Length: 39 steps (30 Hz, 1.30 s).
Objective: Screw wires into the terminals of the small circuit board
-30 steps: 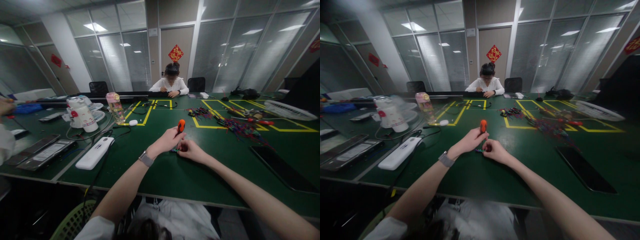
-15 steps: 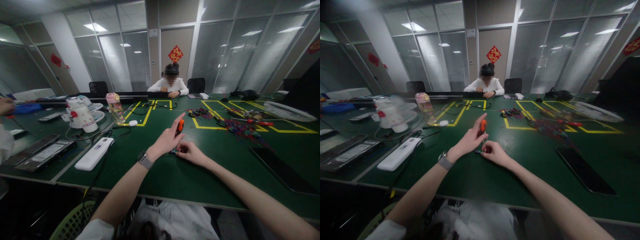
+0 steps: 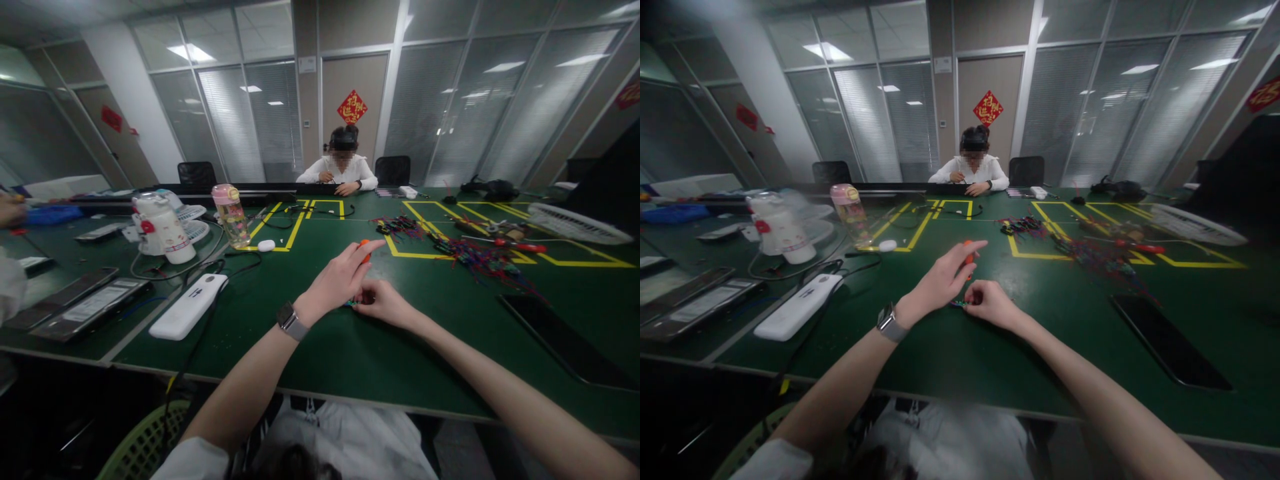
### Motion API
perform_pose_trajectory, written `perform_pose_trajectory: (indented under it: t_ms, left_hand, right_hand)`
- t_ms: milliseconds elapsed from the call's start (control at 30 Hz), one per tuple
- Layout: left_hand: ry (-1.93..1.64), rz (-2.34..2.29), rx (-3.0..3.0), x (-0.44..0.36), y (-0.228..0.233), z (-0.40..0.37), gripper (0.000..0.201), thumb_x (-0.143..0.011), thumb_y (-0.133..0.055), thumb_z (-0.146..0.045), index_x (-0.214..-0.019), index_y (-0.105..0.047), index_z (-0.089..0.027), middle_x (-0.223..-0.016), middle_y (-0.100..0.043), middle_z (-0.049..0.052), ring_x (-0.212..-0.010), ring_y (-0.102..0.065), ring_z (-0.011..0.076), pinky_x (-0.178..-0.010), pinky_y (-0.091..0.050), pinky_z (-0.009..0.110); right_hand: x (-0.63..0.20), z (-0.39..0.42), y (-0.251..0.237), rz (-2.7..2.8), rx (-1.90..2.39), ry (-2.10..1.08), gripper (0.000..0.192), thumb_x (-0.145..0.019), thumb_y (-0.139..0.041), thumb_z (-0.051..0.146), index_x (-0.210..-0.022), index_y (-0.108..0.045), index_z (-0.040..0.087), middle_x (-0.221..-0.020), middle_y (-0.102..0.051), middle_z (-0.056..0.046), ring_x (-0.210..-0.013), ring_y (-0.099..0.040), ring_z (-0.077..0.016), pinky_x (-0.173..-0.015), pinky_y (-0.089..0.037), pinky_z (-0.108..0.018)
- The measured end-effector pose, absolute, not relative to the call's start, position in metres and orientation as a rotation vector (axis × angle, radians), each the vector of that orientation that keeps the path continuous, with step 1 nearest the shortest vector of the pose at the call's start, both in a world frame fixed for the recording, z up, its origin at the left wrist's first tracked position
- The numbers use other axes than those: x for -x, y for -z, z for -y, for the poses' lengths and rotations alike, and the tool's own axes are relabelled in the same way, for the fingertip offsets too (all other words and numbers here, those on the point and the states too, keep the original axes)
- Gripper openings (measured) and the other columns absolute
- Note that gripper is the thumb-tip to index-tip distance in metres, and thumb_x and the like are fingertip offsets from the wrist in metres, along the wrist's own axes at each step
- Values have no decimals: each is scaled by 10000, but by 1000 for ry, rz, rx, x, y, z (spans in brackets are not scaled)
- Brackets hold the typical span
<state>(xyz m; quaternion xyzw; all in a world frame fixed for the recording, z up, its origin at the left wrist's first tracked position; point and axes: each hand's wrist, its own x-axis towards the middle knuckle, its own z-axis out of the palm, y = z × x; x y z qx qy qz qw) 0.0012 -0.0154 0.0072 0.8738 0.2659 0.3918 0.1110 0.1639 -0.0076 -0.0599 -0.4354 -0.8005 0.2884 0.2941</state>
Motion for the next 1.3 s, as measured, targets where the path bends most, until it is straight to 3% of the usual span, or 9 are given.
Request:
perform_pose_trajectory:
  t_ms: [300,667,1067,1300]
  left_hand:
    - [-1099,-727,-2509,1,-11,17,489,-948,-411,-190,-1423,-331,-274,-1102,-578,53,-959,-574,173,-901,-467,314]
    - [-1059,-692,-2467,2,-16,20,515,-922,-451,-179,-1411,-339,-298,-1203,-578,53,-1059,-593,194,-945,-464,329]
    - [-1000,-739,-2545,7,-24,24,445,-899,-486,-183,-1330,-425,-275,-1149,-617,44,-998,-615,195,-893,-474,314]
    - [-1228,-690,-2562,8,-27,22,341,-905,-429,-105,-1218,-531,-196,-1162,-593,77,-1100,-558,187,-973,-436,321]
  right_hand:
    - [-162,8,46,2228,1217,-736,67,-609,-612,104,-633,-577,156,-587,-575,24,-531,-511,-109,-496,-366,-212]
    - [-159,5,33,2410,1200,-664,146,-564,-628,58,-628,-551,163,-634,-592,-10,-560,-529,-128,-453,-373,-215]
    - [-157,-2,23,2536,1272,-635,177,-549,-686,78,-585,-538,169,-607,-532,19,-516,-457,-101,-422,-322,-208]
    - [-154,-9,22,2636,1279,-576,155,-550,-697,134,-666,-597,152,-653,-581,-1,-551,-499,-113,-438,-347,-192]
